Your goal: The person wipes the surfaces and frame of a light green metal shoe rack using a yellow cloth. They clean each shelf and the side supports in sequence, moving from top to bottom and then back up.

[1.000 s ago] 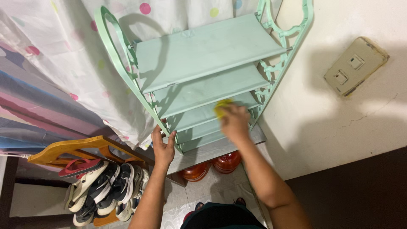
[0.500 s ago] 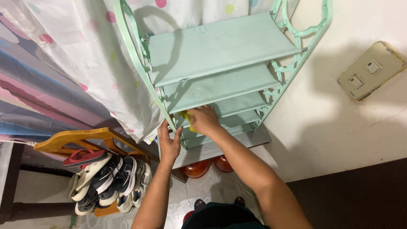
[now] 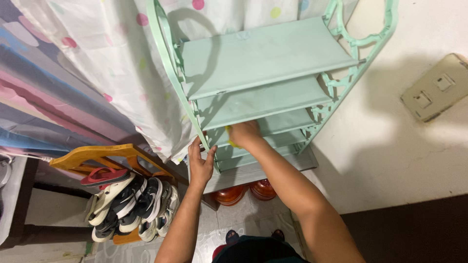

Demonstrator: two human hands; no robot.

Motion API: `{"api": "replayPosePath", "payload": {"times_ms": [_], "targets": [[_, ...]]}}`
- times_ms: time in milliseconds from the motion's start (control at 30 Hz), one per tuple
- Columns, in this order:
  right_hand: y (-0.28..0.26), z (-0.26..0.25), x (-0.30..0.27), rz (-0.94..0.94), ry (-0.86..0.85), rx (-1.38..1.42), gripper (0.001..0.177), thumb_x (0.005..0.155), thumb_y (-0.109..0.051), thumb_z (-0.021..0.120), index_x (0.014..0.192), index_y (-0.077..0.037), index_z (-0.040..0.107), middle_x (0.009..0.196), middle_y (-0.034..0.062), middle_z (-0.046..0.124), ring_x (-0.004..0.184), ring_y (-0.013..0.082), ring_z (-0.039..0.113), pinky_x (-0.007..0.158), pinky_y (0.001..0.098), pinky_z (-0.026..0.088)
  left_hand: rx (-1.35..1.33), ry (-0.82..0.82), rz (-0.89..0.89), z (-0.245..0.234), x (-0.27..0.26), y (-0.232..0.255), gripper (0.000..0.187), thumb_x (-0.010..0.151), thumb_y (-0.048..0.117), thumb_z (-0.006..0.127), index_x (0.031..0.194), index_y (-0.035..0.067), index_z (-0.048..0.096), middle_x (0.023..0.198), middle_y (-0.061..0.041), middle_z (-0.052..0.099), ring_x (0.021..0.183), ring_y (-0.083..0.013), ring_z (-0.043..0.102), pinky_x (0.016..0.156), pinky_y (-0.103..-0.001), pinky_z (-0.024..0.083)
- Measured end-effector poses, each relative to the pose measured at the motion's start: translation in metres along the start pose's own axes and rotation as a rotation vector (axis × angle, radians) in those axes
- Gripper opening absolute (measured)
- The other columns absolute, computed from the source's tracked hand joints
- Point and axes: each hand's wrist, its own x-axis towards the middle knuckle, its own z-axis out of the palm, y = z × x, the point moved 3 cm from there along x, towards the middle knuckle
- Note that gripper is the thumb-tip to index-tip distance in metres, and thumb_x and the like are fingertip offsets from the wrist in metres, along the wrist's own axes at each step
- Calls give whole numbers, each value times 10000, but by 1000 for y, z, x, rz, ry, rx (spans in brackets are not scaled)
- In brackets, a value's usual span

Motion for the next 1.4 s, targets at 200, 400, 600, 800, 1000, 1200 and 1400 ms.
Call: {"api": "replayPosePath", "payload": {"times_ms": [200,400,600,800,1000,1200,1400], "targets": [[-6,12,-4,103,-326,147,384,877,-180,615,1250,-187,707,1303,112,680,1220,311,617,1055,467,466,2,1,-21,2,-1,1,577,938,171,736,1461,80,511,1439,-114,582,1260,-298,523,1032,-419,481],[22,31,30,-38,131,-6,414,830,-167,689,1241,-121,686,1276,168,661,1191,381,600,999,510,463,-35,-32,-84,2,2,0,584,945,192,720,1475,97,492,1438,-113,560,1247,-278,537,995,-392,526],[7,1,5,14,-18,29,404,824,-225,707,1215,-127,687,1247,151,675,1178,370,613,997,480,484,-7,12,-24,3,-1,-2,561,943,178,737,1451,80,520,1403,-140,584,1212,-295,549,979,-396,516],[26,46,21,18,-37,114,506,812,-115,651,1317,-141,652,1329,160,646,1249,370,584,1049,476,458,21,7,-40,2,0,0,583,941,176,738,1467,75,506,1357,-139,598,1174,-287,564,977,-408,500],[144,38,28,127,54,-96,626,774,-94,671,1394,-157,601,1424,175,574,1327,396,515,1093,502,402,-27,-32,-128,2,-1,0,577,959,202,717,1482,91,500,1343,-159,544,1159,-262,589,965,-390,536],[178,-51,-30,425,19,-139,434,913,-201,624,1340,-133,661,1376,162,635,1308,388,553,1123,496,453,-38,-20,-37,4,0,1,564,978,206,700,1475,59,476,1386,-169,552,1228,-289,556,975,-394,545],[150,-48,-66,323,65,-90,502,912,-158,587,1413,-137,603,1508,154,480,1385,393,407,1149,495,332,-10,-14,-63,6,-1,-3,568,978,202,711,1470,40,477,1377,-195,535,1233,-301,556,984,-408,534]]}}
